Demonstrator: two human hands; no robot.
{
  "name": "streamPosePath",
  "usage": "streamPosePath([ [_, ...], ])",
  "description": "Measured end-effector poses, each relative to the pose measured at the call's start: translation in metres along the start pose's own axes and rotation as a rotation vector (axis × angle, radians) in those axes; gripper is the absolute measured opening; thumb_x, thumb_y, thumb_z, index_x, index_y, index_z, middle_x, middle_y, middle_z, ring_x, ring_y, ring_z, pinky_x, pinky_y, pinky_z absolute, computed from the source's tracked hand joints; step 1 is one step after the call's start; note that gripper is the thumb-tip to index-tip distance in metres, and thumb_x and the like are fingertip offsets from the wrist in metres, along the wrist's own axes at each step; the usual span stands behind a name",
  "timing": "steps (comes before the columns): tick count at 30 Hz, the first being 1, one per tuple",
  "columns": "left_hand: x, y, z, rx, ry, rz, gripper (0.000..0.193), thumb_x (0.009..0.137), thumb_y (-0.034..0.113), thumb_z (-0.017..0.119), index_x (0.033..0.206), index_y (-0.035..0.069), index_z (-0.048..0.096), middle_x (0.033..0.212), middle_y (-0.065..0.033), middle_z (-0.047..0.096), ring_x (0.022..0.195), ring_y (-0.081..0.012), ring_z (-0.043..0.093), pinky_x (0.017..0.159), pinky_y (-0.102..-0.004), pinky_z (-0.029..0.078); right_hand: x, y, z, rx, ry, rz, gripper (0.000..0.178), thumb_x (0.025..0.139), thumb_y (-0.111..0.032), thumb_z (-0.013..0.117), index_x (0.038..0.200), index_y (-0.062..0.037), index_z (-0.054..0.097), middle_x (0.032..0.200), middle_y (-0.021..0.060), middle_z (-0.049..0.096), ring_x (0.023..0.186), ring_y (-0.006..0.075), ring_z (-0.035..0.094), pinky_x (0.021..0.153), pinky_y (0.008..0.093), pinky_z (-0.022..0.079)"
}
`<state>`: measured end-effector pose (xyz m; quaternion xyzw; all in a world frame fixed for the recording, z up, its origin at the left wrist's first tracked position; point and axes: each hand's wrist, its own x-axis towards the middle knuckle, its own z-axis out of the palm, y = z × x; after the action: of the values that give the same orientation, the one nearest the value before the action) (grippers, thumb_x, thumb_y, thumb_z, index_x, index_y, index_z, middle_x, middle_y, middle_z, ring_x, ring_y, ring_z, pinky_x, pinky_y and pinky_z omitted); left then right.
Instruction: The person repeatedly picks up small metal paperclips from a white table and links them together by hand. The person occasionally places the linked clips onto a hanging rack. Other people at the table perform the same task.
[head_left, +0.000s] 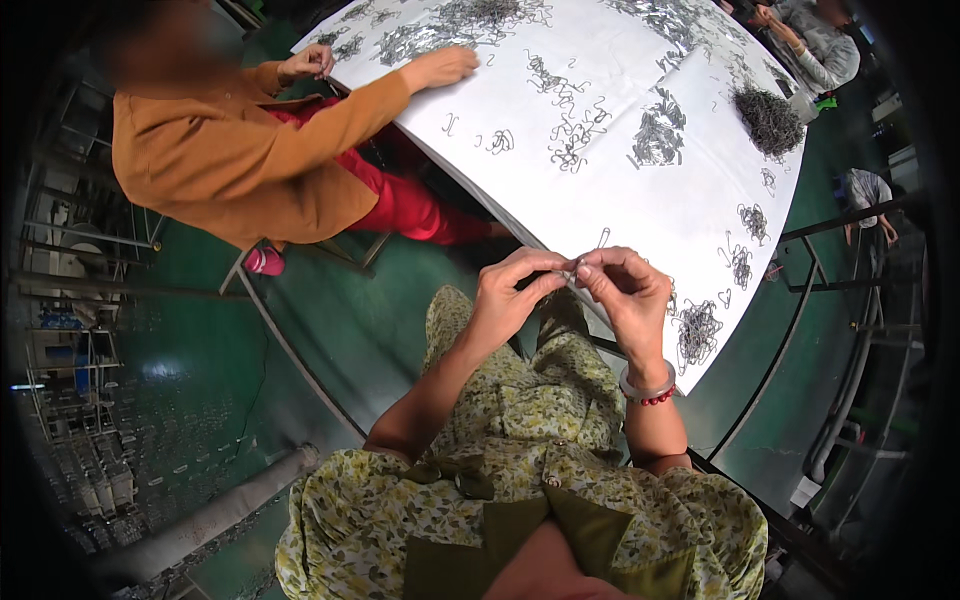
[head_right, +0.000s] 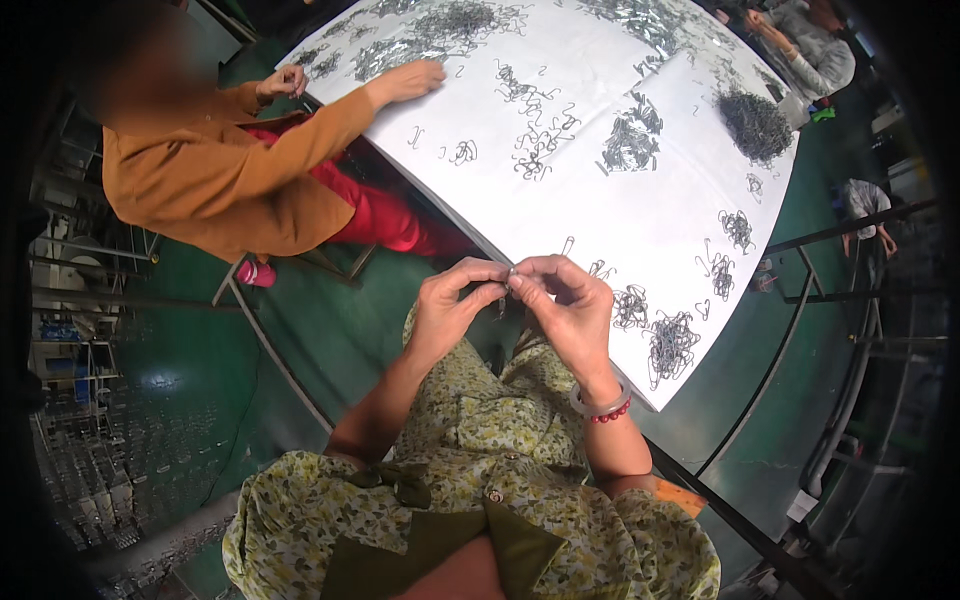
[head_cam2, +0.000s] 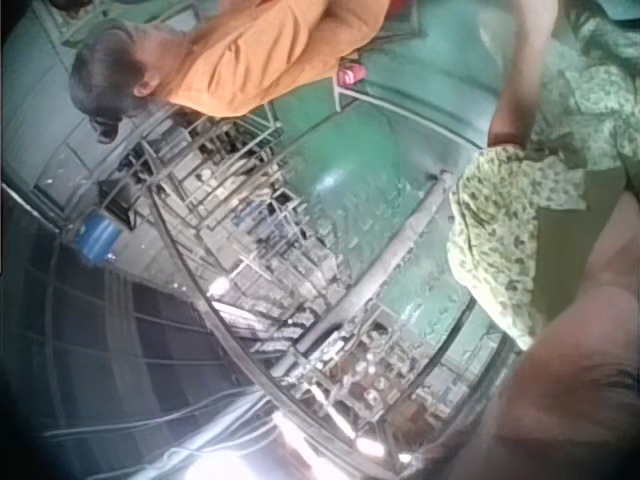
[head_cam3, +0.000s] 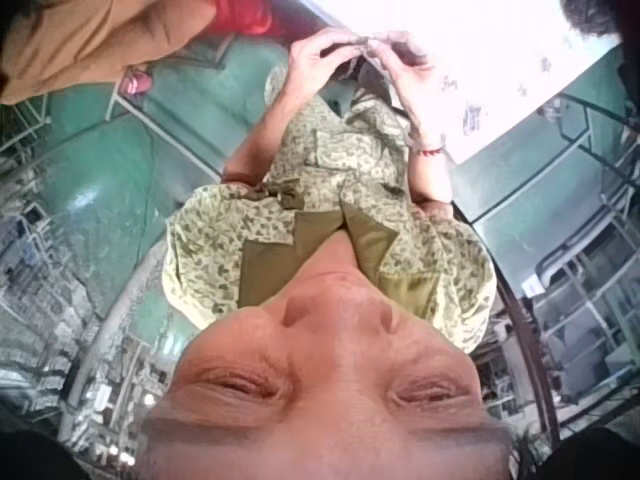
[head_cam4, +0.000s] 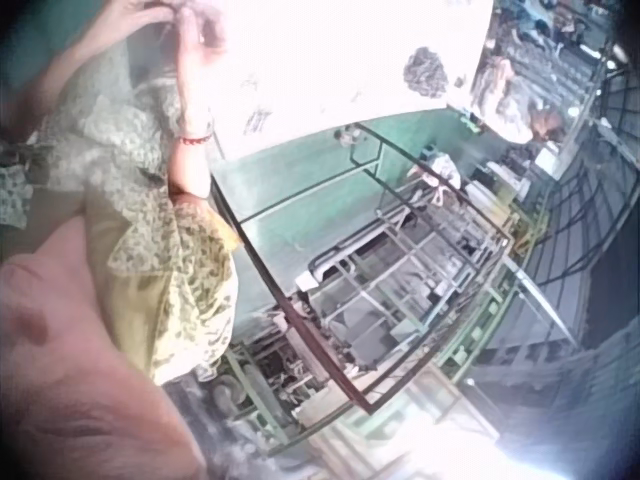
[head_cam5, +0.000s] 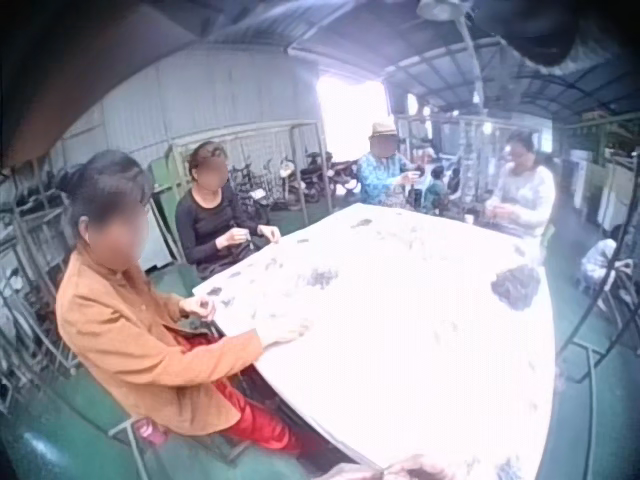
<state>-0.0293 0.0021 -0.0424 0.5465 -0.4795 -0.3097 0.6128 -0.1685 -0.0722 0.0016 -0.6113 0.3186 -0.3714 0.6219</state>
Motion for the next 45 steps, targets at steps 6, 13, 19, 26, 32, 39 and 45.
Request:
streamPosePath([
  [6, 0.056, -0.028, -0.017, 0.106, 0.131, -0.094, 0.016, 0.085, 0.007, 0.057, 0.098, -0.001, 0.064, 0.094, -0.0129, 0.065, 0.089, -0.0164, 0.061, 0.074, -0.0275, 0.048, -0.004, 0.000, 0.007, 0.026, -0.013, -0.061, 0.014, 0.080, 0.006, 0.062, 0.094, 0.0033, 0.064, 0.088, 0.0075, 0.065, 0.081, 0.0117, 0.061, 0.070, 0.0227, 0.051],
  [13, 0.157, -0.103, 0.001, 0.900, -0.010, 0.153, 0.013, 0.078, 0.012, 0.062, 0.084, 0.002, 0.067, 0.085, -0.0151, 0.062, 0.081, -0.0331, 0.058, 0.074, -0.0389, 0.046, -0.014, 0.005, 0.005, -0.186, -0.081, -0.100, 0.008, 0.076, 0.006, 0.062, 0.082, 0.0023, 0.067, 0.080, 0.0099, 0.066, 0.074, 0.0159, 0.062, 0.064, 0.0255, 0.049],
  [19, 0.165, -0.117, -0.005, 0.974, -0.042, 0.196, 0.008, 0.081, 0.006, 0.056, 0.086, 0.001, 0.058, 0.085, -0.0158, 0.058, 0.083, -0.0329, 0.055, 0.071, -0.0422, 0.044, -0.027, 0.020, 0.003, -0.131, -0.153, -0.138, 0.022, 0.075, 0.008, 0.059, 0.094, -0.0020, 0.066, 0.090, 0.0096, 0.064, 0.078, 0.0220, 0.061, 0.065, 0.0301, 0.050],
  [26, 0.159, -0.066, 0.051, 0.435, -0.119, 0.077, 0.011, 0.085, 0.006, 0.054, 0.093, 0.000, 0.058, 0.078, -0.0131, 0.062, 0.069, -0.0188, 0.059, 0.064, -0.0286, 0.046, -0.042, 0.037, 0.002, -0.063, -0.170, -0.334, 0.032, 0.074, 0.010, 0.056, 0.100, -0.0068, 0.063, 0.092, 0.0086, 0.060, 0.085, 0.0264, 0.057, 0.072, 0.0350, 0.048],
  [32, 0.117, -0.021, 0.137, 0.500, -0.916, 0.098, 0.013, 0.083, 0.012, 0.058, 0.090, 0.000, 0.061, 0.079, -0.0129, 0.064, 0.071, -0.0210, 0.061, 0.066, -0.0317, 0.047, -0.058, 0.034, 0.006, -0.137, -0.218, -0.467, 0.035, 0.070, 0.009, 0.056, 0.101, -0.0076, 0.059, 0.086, 0.0075, 0.054, 0.086, 0.0258, 0.054, 0.070, 0.0358, 0.047],
  [39, 0.109, -0.027, 0.182, 0.571, -0.917, 0.146, 0.016, 0.084, 0.012, 0.056, 0.092, -0.001, 0.062, 0.087, -0.0189, 0.064, 0.082, -0.0323, 0.061, 0.074, -0.0386, 0.046, -0.070, 0.029, 0.009, -0.086, -0.276, -0.489, 0.034, 0.071, 0.008, 0.056, 0.101, -0.0072, 0.059, 0.087, 0.0072, 0.054, 0.087, 0.0255, 0.054, 0.071, 0.0360, 0.047],
  [45, 0.137, -0.025, 0.154, 0.620, -0.839, 0.103, 0.019, 0.084, 0.013, 0.055, 0.094, 0.000, 0.065, 0.090, -0.0170, 0.065, 0.084, -0.0290, 0.062, 0.076, -0.0353, 0.047, -0.069, 0.033, 0.011, -0.060, -0.289, -0.518, 0.036, 0.070, 0.007, 0.056, 0.103, -0.0080, 0.058, 0.087, 0.0079, 0.053, 0.085, 0.0262, 0.053, 0.070, 0.0358, 0.048],
])
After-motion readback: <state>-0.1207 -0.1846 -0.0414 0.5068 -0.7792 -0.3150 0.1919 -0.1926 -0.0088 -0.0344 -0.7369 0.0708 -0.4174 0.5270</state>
